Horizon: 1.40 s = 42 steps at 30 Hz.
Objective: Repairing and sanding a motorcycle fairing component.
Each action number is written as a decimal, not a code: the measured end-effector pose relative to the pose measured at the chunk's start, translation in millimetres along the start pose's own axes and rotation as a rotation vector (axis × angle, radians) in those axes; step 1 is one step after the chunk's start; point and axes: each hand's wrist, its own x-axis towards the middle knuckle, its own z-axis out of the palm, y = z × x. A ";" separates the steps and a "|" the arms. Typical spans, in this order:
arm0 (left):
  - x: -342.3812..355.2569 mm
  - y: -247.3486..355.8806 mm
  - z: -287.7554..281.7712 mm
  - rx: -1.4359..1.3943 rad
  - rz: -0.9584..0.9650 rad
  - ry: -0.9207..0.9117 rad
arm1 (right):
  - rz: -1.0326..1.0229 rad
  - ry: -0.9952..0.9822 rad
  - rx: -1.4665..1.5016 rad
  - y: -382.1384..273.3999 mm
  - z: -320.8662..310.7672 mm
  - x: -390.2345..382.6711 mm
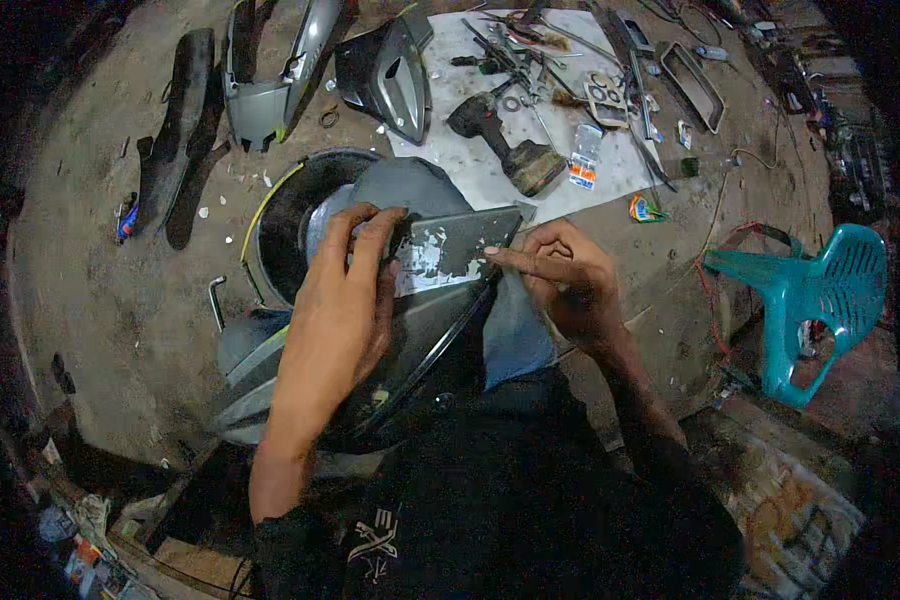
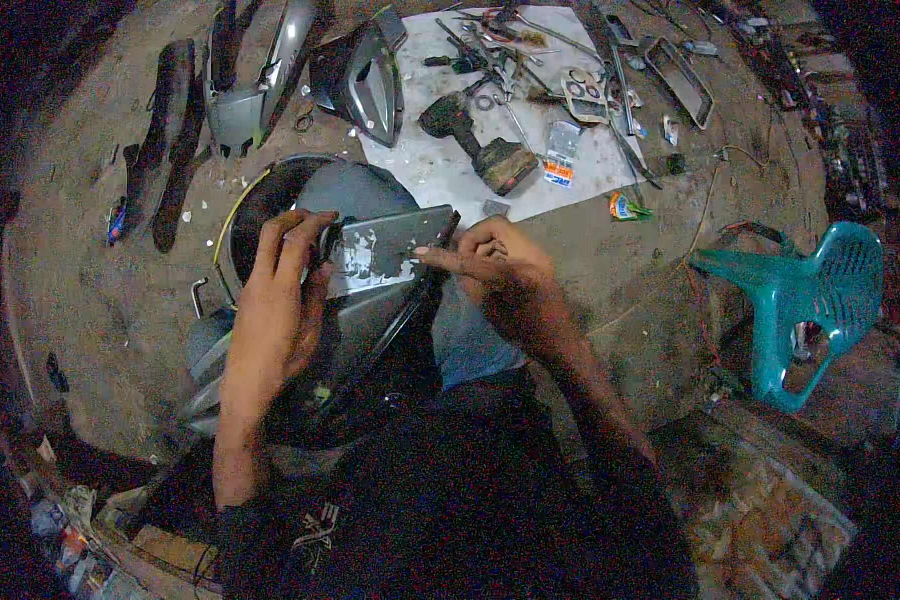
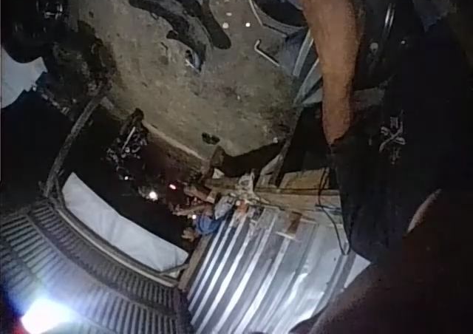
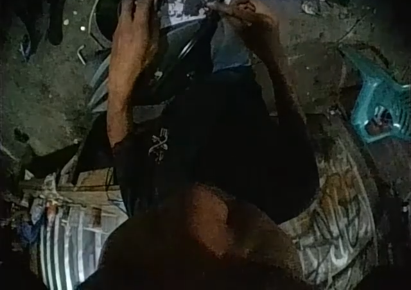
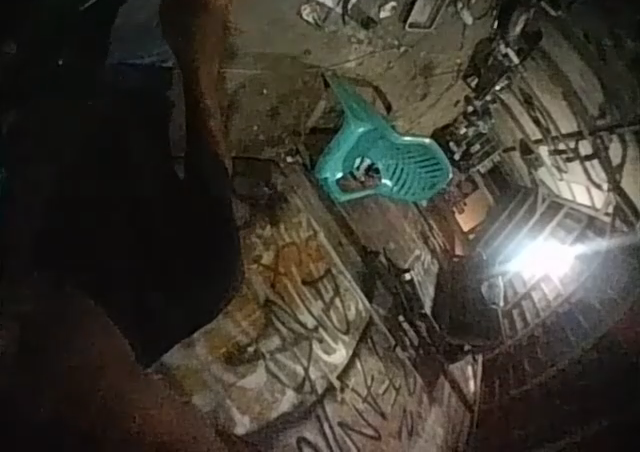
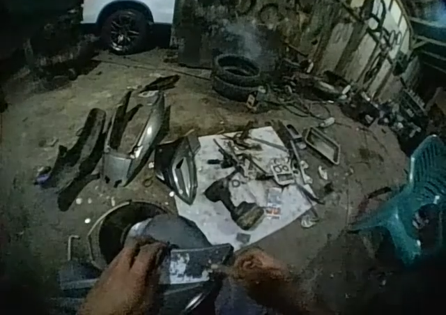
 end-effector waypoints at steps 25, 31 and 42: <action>-0.9 -0.8 -1.7 -0.026 -0.014 -0.023 | 0.071 -0.110 0.133 -6.8 10.8 1.2; -0.3 0.2 -1.5 -0.021 -0.011 -0.030 | 0.026 -0.020 0.069 0.2 7.3 2.7; -2.4 -1.6 -0.8 -0.004 -0.026 -0.016 | 0.041 -0.089 0.085 -7.9 12.1 -1.4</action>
